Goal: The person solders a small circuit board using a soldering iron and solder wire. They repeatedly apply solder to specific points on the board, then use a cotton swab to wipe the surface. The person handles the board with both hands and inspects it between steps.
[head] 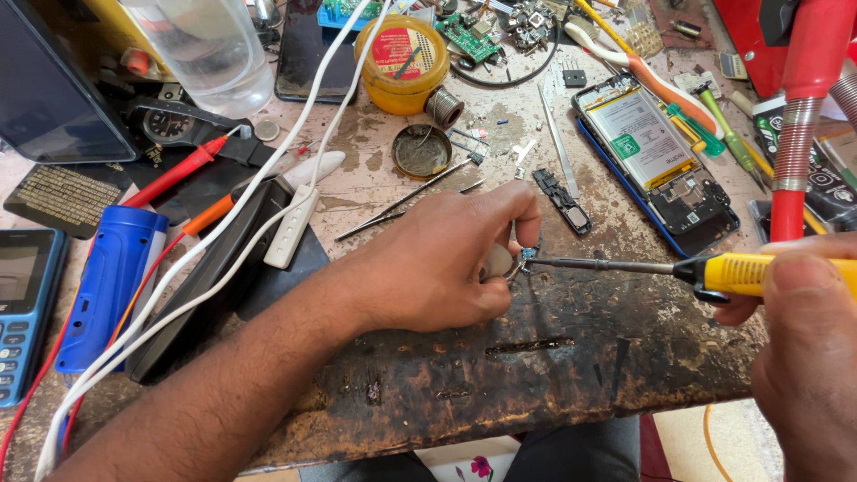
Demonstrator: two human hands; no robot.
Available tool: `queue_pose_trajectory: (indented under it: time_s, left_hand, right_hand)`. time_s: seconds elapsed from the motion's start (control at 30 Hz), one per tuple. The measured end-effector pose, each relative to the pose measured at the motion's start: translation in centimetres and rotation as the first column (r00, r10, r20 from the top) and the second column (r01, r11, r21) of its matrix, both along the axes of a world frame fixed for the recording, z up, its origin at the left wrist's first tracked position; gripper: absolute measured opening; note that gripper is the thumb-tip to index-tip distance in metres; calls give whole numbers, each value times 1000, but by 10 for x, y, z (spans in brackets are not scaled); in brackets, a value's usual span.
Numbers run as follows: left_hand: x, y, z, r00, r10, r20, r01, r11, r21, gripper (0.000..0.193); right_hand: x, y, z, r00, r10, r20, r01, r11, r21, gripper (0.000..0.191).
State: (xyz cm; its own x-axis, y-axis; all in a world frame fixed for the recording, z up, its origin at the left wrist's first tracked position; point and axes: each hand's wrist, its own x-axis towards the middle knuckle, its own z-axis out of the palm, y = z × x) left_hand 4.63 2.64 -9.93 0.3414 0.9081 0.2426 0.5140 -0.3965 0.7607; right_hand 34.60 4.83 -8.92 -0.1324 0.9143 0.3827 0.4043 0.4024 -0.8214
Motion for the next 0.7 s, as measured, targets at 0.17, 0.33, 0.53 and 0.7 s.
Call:
queue_pose_trajectory:
  time_s: [0.17,0.33,0.53,0.7]
  left_hand:
    - [2,-3,-1,1000,16,-6,-15,996,84,37]
    - [3,-2,-4,999,34,-29,-32,998,58,38]
    - [0,2,-7,999,-33,38,31,998,57,42]
    - [1,1,-5,1000,-16,14,17,999,-40,41]
  right_hand:
    - [-4,-4,7,982,-179,56,185,970,-158,36]
    - [-3,1,5,988,-147,49,152,981,-122,39]
    - [7,1,-4,996,-79,33,81,995,-64,39]
    - [11,8,-13,998,52,-41,-51,998,31,39]
